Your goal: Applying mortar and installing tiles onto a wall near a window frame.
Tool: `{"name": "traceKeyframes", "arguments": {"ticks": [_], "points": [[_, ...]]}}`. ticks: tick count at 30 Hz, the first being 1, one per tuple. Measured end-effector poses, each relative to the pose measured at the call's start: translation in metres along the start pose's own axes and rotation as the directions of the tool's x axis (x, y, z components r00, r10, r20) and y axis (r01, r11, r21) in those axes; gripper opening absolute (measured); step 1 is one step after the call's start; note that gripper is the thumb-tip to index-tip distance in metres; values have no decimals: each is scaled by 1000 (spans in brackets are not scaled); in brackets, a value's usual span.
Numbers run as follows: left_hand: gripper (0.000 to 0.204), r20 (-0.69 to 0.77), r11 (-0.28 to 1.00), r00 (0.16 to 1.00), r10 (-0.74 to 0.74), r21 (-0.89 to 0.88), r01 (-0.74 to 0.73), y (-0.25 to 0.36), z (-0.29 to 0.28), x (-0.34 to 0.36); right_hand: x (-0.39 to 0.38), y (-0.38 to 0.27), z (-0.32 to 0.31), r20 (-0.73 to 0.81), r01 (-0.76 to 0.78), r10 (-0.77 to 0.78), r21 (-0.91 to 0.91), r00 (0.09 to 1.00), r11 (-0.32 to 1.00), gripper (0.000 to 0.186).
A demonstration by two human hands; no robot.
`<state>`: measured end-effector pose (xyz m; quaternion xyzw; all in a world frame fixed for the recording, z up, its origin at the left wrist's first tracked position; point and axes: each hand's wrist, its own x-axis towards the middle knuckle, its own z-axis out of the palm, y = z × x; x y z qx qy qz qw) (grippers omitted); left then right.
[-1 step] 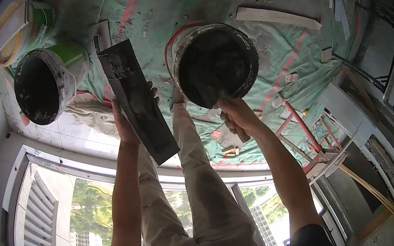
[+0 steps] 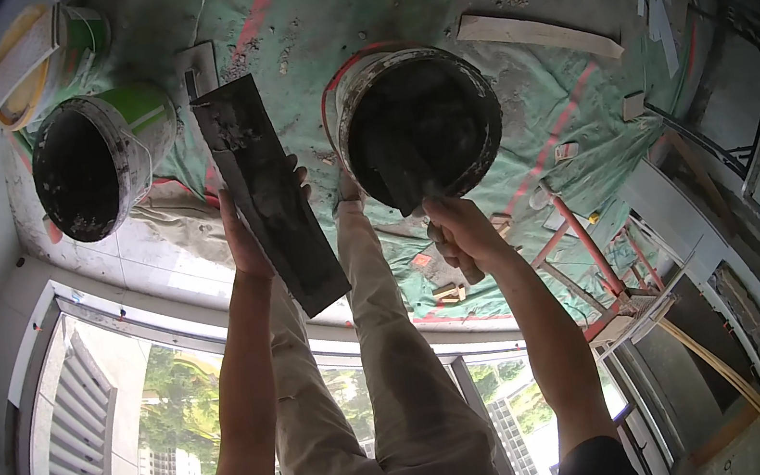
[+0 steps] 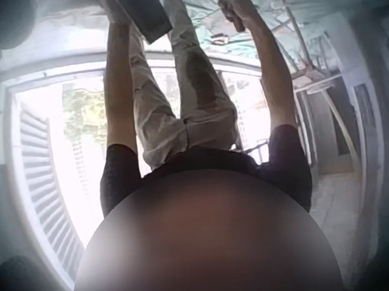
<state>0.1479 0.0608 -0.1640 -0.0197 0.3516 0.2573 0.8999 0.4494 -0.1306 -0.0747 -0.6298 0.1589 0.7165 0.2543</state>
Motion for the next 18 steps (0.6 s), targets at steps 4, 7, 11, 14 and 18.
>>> {"name": "traceKeyframes", "arguments": {"ticks": [4,7,11,14,18], "points": [[100,109,998,992,61,-23,-59,6,19,19,-65,30,27,-13,165,-165,26,986,986,33],[103,86,999,995,52,-9,-52,9,28,34,-134,56,58,-62,443,-459,-176,886,879,41],[102,44,995,998,44,-88,-40,4,33,47,-207,96,98,-149,602,-669,-327,728,728,31],[103,49,992,998,29,-128,-22,-2,39,51,-200,128,128,-143,734,-786,-287,602,615,27],[115,107,963,994,-33,-262,60,-8,41,52,-133,161,155,-154,546,-750,-594,644,591,28]]}}
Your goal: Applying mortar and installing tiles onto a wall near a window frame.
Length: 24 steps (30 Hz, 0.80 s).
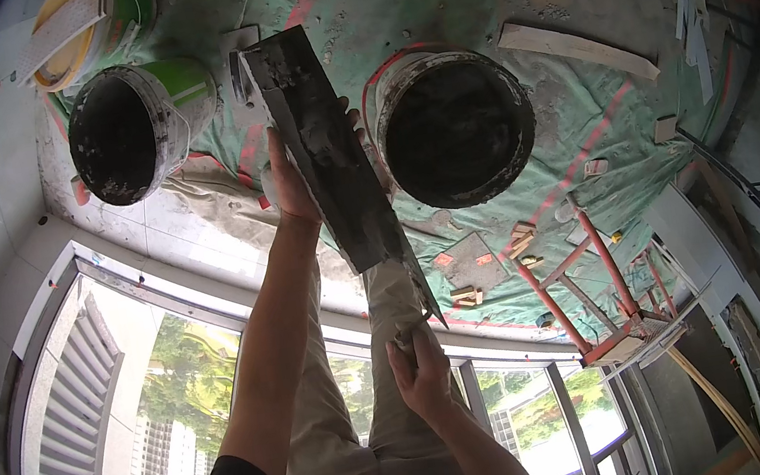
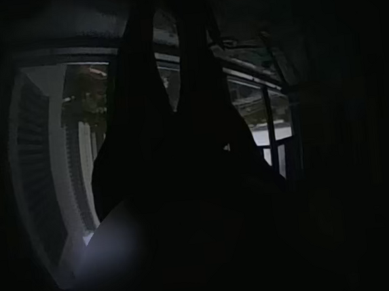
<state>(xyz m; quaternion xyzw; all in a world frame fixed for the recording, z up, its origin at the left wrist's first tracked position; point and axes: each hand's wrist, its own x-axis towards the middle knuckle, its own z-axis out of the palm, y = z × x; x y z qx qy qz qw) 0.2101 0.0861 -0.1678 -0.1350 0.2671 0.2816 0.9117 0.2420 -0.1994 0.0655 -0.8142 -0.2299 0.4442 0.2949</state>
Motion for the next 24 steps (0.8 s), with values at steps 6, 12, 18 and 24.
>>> {"name": "traceKeyframes", "arguments": {"ticks": [6,12,18,24], "points": [[111,-79,996,993,-92,13,93,-3,-13,0,-42,-6,-7,46,-120,121,-13,992,993,33],[107,85,995,991,-103,21,102,-3,-19,-9,-29,20,-58,39,-217,214,137,976,966,32],[93,179,990,983,-31,-127,55,6,-18,-33,66,121,-45,-188,16,-78,-313,979,950,35],[97,-125,998,992,-7,61,15,30,-36,-66,130,238,22,-308,31,-189,-455,932,890,29]]}}
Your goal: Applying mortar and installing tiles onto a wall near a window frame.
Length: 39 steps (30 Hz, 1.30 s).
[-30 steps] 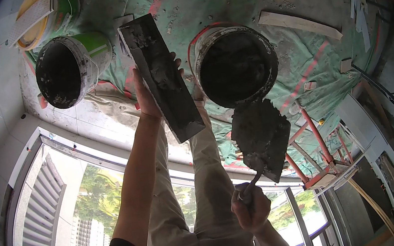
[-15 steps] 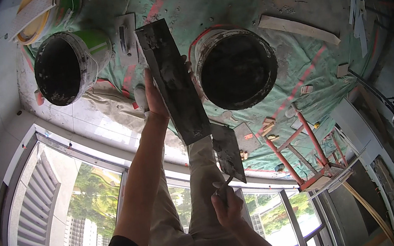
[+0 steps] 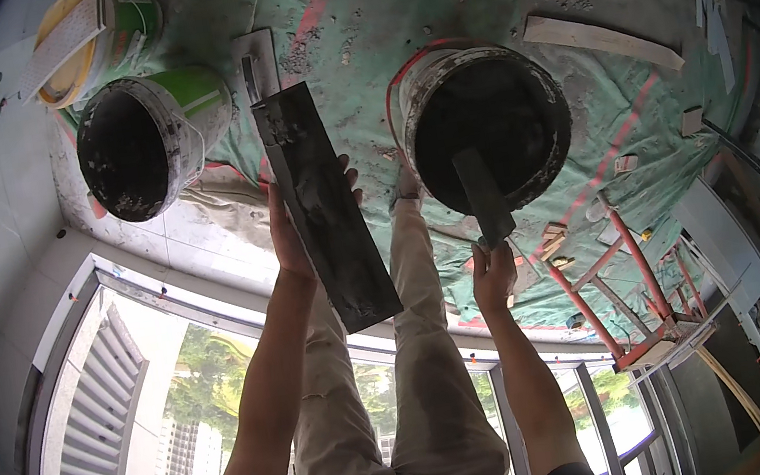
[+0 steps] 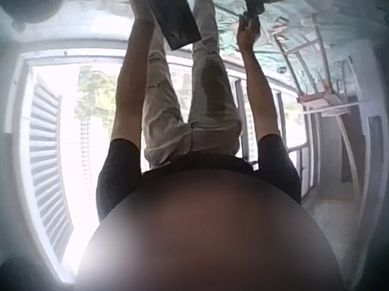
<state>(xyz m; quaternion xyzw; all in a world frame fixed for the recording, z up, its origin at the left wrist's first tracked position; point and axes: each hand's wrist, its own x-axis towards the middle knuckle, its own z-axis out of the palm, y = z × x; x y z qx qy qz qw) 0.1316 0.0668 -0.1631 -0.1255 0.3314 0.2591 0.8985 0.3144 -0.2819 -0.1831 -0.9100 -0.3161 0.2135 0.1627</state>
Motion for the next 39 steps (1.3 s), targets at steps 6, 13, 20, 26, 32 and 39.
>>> {"name": "traceKeyframes", "arguments": {"ticks": [6,13,20,26,32,39], "points": [[92,-53,998,998,-30,46,32,4,-18,-24,-55,31,30,-34,-145,142,-119,989,982,30],[90,35,999,999,-40,-11,40,-24,13,-36,-87,11,-99,208,-128,182,-247,961,961,22],[93,3,989,994,-111,-100,111,-39,7,-44,6,-17,-103,647,-799,480,401,593,448,35],[92,-35,996,997,-68,-58,66,-31,0,-60,-24,-17,-93,673,-870,562,284,480,403,42],[90,102,991,993,-64,-110,75,-2,-3,-72,-16,-19,-214,628,-651,494,26,601,759,38],[92,120,996,993,22,-90,-11,13,-15,-79,193,-44,-250,683,134,350,-549,641,825,59]]}}
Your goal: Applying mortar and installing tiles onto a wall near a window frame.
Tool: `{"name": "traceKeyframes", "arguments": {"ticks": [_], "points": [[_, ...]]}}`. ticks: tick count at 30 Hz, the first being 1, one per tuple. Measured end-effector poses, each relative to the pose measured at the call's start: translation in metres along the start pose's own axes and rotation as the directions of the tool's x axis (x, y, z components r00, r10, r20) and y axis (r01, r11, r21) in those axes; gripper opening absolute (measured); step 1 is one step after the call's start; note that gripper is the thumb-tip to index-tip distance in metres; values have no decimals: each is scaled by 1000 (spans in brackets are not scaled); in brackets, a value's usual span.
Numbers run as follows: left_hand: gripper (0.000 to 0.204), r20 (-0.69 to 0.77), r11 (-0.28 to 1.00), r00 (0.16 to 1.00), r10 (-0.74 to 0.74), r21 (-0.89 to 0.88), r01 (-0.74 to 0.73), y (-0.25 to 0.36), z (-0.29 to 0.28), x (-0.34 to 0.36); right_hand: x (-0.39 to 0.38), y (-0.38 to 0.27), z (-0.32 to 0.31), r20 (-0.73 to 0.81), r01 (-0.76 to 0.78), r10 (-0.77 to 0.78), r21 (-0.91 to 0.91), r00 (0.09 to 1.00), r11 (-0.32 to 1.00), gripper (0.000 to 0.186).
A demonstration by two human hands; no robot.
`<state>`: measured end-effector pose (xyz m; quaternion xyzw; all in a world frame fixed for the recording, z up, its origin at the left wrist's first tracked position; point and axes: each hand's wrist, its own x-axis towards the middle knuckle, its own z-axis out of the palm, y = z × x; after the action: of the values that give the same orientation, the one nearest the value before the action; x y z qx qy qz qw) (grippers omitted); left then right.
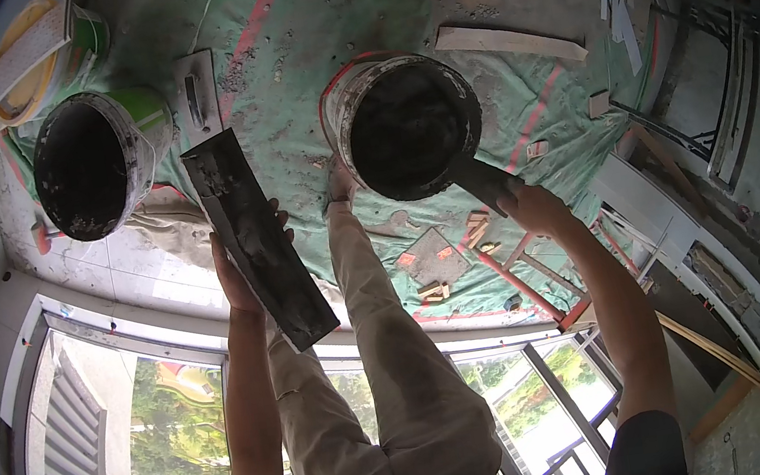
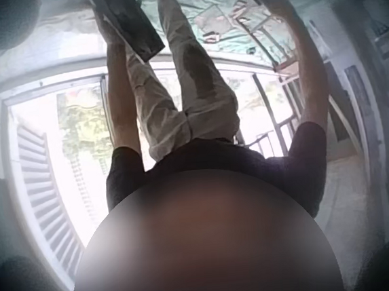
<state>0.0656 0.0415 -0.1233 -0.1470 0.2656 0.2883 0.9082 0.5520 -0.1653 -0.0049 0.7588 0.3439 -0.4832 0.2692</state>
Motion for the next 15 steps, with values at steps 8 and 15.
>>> {"name": "traceKeyframes", "arguments": {"ticks": [8,15], "points": [[94,-75,997,995,71,44,-68,-4,-1,0,13,-68,16,523,-402,35,610,852,683,44],[98,-85,993,992,90,87,-82,5,3,9,-66,-108,7,421,-389,-100,890,902,240,40]]}}
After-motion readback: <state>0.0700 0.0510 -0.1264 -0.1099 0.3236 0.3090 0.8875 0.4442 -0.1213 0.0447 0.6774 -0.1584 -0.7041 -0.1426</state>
